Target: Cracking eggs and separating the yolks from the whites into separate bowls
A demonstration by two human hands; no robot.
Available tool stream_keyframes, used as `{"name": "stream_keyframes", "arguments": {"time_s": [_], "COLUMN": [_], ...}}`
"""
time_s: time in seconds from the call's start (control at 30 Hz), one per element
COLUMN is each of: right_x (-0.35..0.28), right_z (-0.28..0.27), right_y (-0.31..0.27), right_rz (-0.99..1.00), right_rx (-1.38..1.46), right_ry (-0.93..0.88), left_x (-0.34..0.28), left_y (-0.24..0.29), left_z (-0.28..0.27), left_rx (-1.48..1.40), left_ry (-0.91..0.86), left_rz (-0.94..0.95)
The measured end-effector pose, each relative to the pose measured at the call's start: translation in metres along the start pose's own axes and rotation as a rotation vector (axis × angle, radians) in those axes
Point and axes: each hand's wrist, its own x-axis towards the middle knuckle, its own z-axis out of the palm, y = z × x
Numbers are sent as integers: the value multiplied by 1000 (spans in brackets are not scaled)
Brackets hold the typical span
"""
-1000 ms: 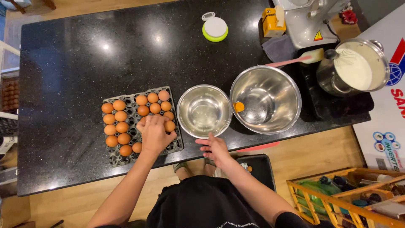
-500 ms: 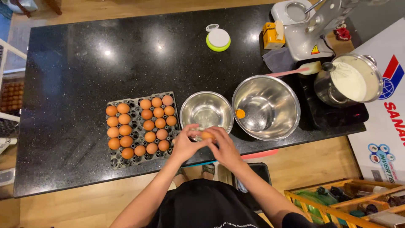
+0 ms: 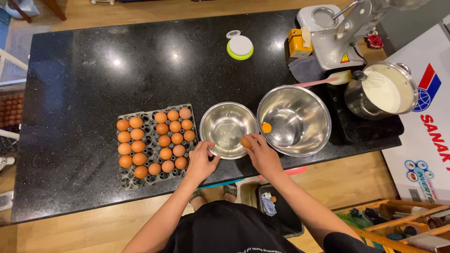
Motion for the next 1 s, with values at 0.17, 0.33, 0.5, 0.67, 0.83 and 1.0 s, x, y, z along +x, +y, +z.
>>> {"name": "stream_keyframes", "arguments": {"time_s": [0.17, 0.33, 0.5, 0.67, 0.83, 1.0], "right_x": [9, 35, 55, 56, 58, 64], "right_z": [8, 24, 72, 75, 55, 27], "right_y": [10, 13, 35, 31, 19, 1], "right_rz": [71, 97, 469, 579, 537, 392], "right_rx": [105, 401, 962, 1088, 1030, 855], "right_ry": [-168, -119, -300, -340, -304, -168], "left_x": [1, 16, 38, 50, 57, 59], "left_y": [13, 52, 80, 61, 48, 40], "left_z": [-12, -29, -40, -27, -16, -7], "left_rx": [55, 75, -298, -349, -375, -341], "left_ry": [2, 65, -31, -5, 32, 41], "left_rz": [15, 142, 144, 25, -57, -128]}}
